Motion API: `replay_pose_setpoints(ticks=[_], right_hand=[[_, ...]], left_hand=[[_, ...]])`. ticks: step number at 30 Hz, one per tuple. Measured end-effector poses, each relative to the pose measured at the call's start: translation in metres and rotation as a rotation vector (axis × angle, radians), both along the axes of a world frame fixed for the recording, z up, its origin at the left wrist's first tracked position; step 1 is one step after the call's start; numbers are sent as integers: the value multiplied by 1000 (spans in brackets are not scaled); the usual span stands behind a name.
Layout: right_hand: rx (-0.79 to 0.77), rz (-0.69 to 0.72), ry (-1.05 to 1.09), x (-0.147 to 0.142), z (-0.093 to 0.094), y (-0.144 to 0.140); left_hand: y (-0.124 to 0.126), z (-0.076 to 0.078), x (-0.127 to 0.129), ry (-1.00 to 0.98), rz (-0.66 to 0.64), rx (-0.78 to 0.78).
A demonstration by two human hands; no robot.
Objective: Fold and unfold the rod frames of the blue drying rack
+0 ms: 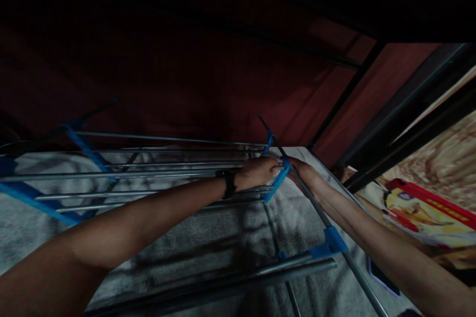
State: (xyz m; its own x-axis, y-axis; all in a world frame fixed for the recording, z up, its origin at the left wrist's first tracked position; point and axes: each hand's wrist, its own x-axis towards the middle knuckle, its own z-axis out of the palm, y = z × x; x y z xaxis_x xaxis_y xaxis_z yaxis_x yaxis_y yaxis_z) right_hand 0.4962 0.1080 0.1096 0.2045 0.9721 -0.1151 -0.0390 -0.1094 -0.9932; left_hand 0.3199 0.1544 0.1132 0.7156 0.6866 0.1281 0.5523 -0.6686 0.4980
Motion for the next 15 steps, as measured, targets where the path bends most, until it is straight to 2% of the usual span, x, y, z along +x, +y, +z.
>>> replay_pose_setpoints(ticks=[3, 5, 10, 15], right_hand=[[-59, -47, 29, -1, 1, 8], [-95, -24, 51, -2, 3, 13], [-63, 28, 85, -8, 5, 18], [-29, 13, 26, -9, -2, 19]], left_hand=[[-3, 4, 0, 4, 4, -31], [-5, 8, 1, 9, -6, -23], [-6, 17, 0, 56, 39, -10], [0, 17, 0, 27, 17, -45]])
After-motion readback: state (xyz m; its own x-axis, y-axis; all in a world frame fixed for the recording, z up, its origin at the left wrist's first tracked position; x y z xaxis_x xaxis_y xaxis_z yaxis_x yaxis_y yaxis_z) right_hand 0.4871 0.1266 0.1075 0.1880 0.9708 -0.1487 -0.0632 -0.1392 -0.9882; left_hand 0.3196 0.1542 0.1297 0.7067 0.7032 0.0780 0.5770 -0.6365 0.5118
